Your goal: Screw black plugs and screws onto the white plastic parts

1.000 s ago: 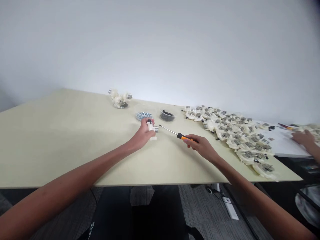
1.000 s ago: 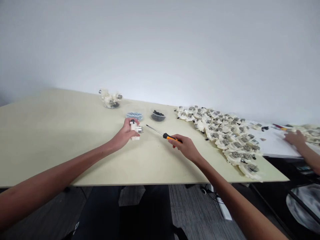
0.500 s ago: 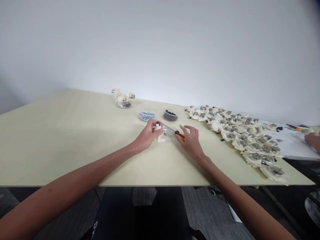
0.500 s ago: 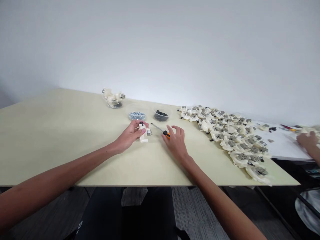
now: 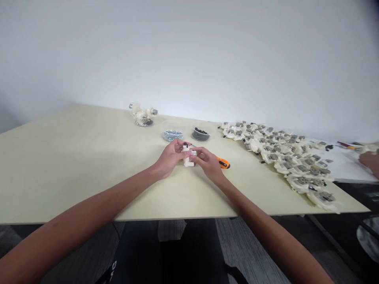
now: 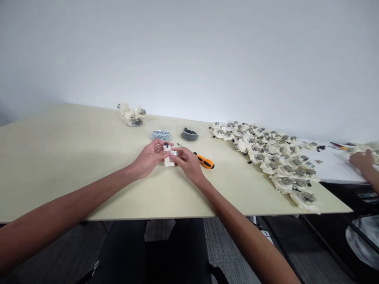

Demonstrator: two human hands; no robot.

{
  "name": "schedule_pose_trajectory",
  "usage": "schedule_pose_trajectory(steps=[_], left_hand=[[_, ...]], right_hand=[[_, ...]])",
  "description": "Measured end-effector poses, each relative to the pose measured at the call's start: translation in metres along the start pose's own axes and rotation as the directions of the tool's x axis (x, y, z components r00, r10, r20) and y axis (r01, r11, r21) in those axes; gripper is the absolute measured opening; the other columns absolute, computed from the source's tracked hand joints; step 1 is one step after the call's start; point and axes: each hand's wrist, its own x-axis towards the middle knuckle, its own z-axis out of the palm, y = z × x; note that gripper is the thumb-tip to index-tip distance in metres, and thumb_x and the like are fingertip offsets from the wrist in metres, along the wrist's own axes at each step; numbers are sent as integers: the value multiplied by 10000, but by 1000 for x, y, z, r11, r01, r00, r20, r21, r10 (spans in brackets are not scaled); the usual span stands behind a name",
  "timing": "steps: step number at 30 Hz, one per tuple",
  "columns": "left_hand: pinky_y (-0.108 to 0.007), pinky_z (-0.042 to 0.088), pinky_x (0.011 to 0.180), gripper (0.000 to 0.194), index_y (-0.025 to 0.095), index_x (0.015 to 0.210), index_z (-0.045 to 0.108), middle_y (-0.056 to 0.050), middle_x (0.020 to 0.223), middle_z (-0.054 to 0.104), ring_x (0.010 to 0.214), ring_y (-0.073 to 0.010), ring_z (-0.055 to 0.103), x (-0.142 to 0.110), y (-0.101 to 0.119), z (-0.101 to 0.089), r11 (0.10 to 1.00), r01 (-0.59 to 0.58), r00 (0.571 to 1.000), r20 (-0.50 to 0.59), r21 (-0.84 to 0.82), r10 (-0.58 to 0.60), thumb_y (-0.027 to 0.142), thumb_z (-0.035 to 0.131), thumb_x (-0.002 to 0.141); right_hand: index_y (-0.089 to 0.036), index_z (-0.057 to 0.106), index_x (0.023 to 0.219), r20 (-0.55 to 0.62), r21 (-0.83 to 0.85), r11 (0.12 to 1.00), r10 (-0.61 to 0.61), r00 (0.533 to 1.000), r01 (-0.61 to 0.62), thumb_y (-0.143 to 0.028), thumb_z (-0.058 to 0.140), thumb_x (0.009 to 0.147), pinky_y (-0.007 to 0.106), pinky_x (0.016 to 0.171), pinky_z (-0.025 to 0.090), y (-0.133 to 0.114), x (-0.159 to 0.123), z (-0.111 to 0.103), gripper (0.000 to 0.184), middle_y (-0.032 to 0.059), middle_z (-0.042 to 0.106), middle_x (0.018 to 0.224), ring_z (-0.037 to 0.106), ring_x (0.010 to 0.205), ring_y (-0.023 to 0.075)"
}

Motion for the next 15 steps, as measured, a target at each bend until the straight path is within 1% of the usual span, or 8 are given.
schedule_pose_trajectory(steps=[2,4,5,6,8,10,13,15], left_hand=[[-400,458,917,333,197,991,540,-69,1166,592,1062,-204,573,3,1,-4,988,-29,999,-33,154,35,289,718,724],[-388,419,948,331,202,973,599,-60,1126,613,1110,-225,543,6,4,-10,934,-50,997,-40,353,69,300,739,689],[-383,416,936,334,202,956,623,-56,1082,626,1083,-230,551,8,5,-13,902,-52,997,-26,429,69,313,751,668],[-375,423,907,334,199,945,634,-50,1016,637,1028,-227,568,9,6,-17,882,-45,999,2,469,50,333,752,662],[-352,437,832,349,189,922,636,-32,891,628,905,-208,584,12,6,-22,866,-24,999,31,500,10,359,758,644],[-334,433,785,353,181,904,625,-12,819,601,823,-186,575,13,4,-24,860,0,1000,22,511,-13,361,760,632],[-327,424,769,335,178,886,608,-2,793,593,782,-171,560,13,-2,-23,847,23,1000,-11,531,-20,341,750,630],[-326,421,773,311,180,861,595,-10,834,618,797,-174,564,13,-5,-22,840,23,999,-34,541,-5,328,743,631]], right_hand=[[-203,626,1062,-32,-80,995,-60,998,57,-406,662,805,327,676,543,5,0,-3,330,39,629,862,621,743,173],[-222,639,1056,-38,-211,970,-131,991,120,-418,655,814,343,728,541,9,-1,-7,312,51,619,908,615,801,185],[-232,646,1053,-24,-275,950,-159,987,146,-422,647,821,349,749,536,10,-1,-9,301,53,611,918,611,823,191],[-239,650,1053,-3,-325,931,-178,984,168,-423,640,828,353,764,531,11,-2,-11,291,52,604,918,608,835,195],[-244,651,1059,39,-375,906,-198,980,198,-417,631,838,358,773,523,12,-3,-13,282,51,598,918,609,838,198],[-242,647,1067,65,-393,893,-210,976,218,-406,629,844,358,776,519,12,-3,-14,277,52,602,931,615,831,195],[-243,644,1068,86,-429,871,-223,971,238,-397,626,849,358,779,513,11,-4,-15,268,55,605,936,616,826,193],[-241,642,1067,87,-439,867,-221,971,237,-399,623,852,355,767,512,10,-5,-15,268,53,600,918,612,820,193]])
